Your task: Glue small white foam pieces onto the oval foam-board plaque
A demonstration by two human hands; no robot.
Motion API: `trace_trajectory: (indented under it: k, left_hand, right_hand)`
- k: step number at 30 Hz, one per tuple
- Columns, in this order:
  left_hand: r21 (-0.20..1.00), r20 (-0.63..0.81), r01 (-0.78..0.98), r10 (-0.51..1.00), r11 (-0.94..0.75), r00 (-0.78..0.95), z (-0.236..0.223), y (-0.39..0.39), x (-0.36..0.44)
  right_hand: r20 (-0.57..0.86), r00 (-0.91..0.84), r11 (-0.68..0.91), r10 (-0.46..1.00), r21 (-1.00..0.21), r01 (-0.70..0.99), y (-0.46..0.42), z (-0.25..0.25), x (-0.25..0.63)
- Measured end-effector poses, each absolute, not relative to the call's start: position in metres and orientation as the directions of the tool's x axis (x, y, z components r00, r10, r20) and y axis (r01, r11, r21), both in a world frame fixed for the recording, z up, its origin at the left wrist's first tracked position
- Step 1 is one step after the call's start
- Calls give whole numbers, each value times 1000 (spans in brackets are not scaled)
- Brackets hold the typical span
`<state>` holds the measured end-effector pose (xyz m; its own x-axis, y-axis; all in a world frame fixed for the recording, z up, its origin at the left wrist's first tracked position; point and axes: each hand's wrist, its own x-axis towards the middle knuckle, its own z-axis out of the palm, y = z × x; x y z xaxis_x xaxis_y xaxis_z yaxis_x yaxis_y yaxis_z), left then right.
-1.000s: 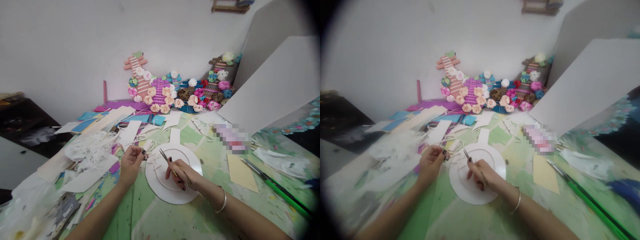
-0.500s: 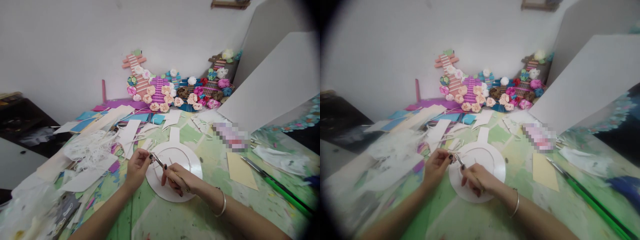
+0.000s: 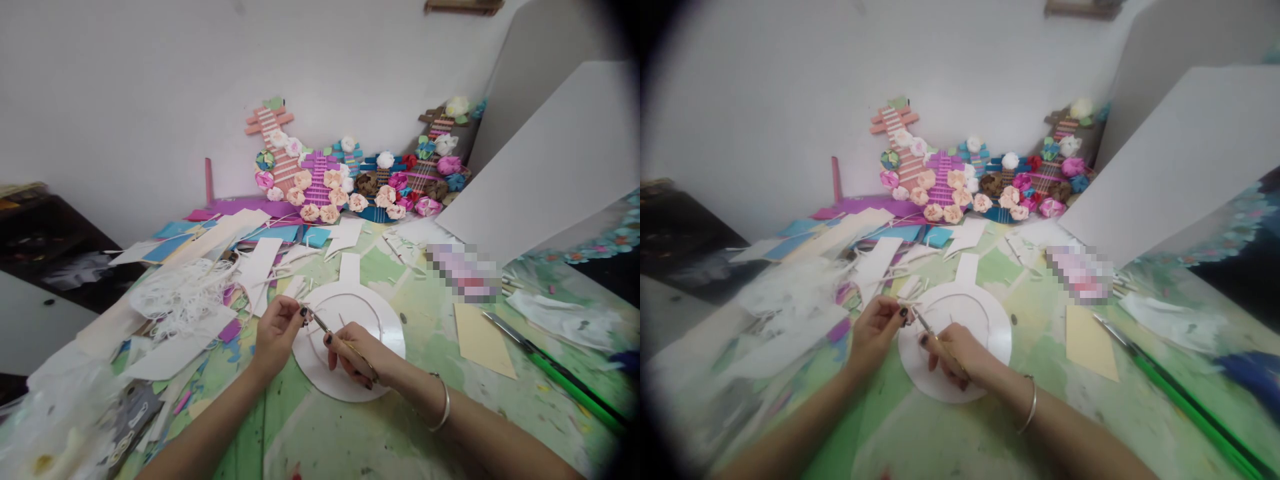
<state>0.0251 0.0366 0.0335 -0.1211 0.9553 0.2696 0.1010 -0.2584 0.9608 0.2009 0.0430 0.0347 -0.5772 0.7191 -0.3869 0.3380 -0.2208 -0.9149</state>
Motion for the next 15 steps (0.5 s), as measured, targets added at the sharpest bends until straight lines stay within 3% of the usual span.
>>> trace_trajectory:
  k: [7, 15]
  left_hand:
    - [963, 249, 152, 949, -222, -192, 21, 50, 12]
    - [950, 163, 273, 986, -149, -28, 6, 59, 5]
  right_hand:
    - [-342, -477, -176, 810, -917, 358, 49, 35, 207]
    - [-264, -346, -135, 900, -925, 356, 57, 41, 227]
